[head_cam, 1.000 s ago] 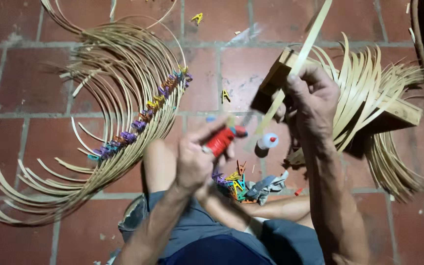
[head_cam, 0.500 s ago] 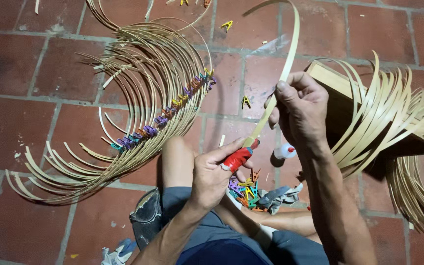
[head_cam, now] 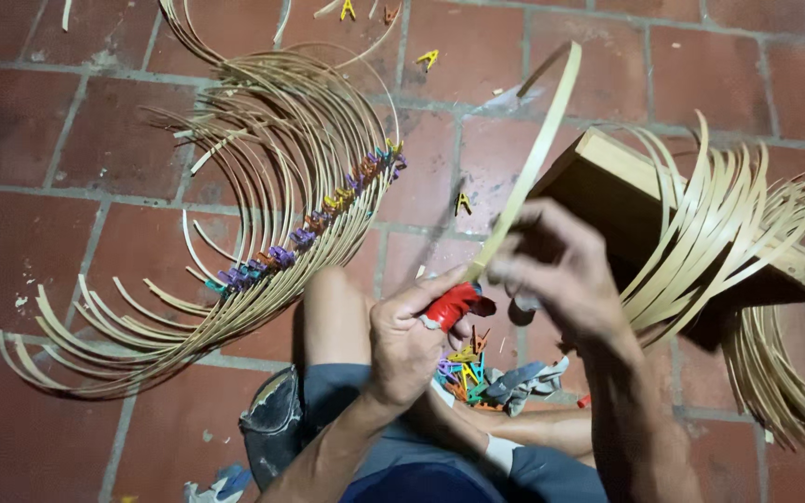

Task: The person sits on a tiled floor and assembles a broom by applying glue to thin wooden strips and securing them with colorful clothespins. The person repeatedly applies glue, attaches strips, and fastens them with clothespins to build the broom head.

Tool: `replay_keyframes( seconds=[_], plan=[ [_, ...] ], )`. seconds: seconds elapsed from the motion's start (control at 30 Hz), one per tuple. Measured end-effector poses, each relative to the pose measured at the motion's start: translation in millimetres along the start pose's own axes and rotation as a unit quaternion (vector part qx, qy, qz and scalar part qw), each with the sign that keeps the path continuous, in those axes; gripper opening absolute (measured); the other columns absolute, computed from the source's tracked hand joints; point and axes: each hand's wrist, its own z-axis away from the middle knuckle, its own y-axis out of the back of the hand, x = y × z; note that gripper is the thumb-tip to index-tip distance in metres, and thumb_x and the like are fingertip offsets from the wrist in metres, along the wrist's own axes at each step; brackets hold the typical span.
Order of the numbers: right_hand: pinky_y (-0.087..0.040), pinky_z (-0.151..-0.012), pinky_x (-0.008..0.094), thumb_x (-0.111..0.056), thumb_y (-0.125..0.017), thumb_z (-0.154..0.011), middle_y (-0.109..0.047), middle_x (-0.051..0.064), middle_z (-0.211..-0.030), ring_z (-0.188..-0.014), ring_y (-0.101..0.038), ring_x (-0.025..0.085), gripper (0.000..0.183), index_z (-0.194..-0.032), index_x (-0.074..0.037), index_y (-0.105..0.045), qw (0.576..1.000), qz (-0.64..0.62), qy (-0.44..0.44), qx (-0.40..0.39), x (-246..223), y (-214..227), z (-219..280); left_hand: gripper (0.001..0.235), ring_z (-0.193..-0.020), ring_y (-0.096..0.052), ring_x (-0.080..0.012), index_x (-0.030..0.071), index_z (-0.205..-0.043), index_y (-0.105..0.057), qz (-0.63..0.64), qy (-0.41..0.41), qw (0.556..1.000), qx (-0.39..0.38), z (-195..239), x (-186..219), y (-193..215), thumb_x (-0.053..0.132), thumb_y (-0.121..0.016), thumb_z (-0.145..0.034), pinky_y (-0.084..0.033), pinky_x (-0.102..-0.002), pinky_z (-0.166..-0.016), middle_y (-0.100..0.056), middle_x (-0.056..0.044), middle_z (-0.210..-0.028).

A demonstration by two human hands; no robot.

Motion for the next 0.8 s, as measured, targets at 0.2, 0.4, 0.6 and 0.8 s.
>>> replay_keyframes(
  seconds=[0.2, 0.4, 0.6, 0.8],
  plan=[
    [-0.063, -0.068, 0.031, -0.005, -0.076, -0.091, -0.073, 0.012, -0.097, -0.083, -0.072, 0.015, 0.036, -0.122, 0.008, -0.063, 0.995, 0.032, 0.093, 0.014, -15, 10, 34, 0.041, -0.089, -0.069, -0.0107, 0.005, -0.140, -0.064, -0.073, -0.145, 0.986, -0.038, -2, -1, -31, -0.009, -0.056, -0.103, -0.059, -0.024, -0.078, -0.069, -0.007, -0.107],
    [-0.058, -0.054, 0.029, -0.007, -0.077, -0.087, -0.073, 0.011, -0.090, -0.070, -0.069, 0.013, 0.038, -0.121, 0.006, -0.067, 0.996, 0.077, 0.026, 0.028, 12, 20, 23, 0.034, -0.082, -0.063, -0.0106, 0.001, -0.131, -0.071, -0.137, -0.072, 0.988, 0.017, -5, -13, -33, -0.004, -0.068, -0.097, -0.052, -0.025, -0.068, -0.068, -0.009, -0.106],
    [-0.049, -0.058, 0.025, -0.008, -0.080, -0.085, -0.074, 0.006, -0.091, -0.074, -0.063, 0.009, 0.042, -0.124, 0.004, -0.071, 0.998, 0.039, -0.050, -0.020, 57, 34, 24, 0.050, -0.076, -0.064, -0.0087, 0.002, -0.134, -0.067, -0.221, 0.076, 0.972, 0.005, -1, -20, -12, 0.003, -0.078, -0.085, -0.054, -0.023, -0.067, -0.065, -0.006, -0.092],
    [-0.055, -0.069, 0.023, -0.008, -0.080, -0.086, -0.073, 0.004, -0.091, -0.080, -0.065, 0.008, 0.045, -0.128, 0.005, -0.070, 0.998, 0.034, -0.038, -0.038, 62, 32, 25, 0.051, -0.080, -0.061, -0.0056, -0.001, -0.135, -0.067, -0.149, 0.100, 0.983, -0.042, -6, -23, -5, -0.001, -0.077, -0.085, -0.054, -0.021, -0.072, -0.069, -0.003, -0.096]
  ],
)
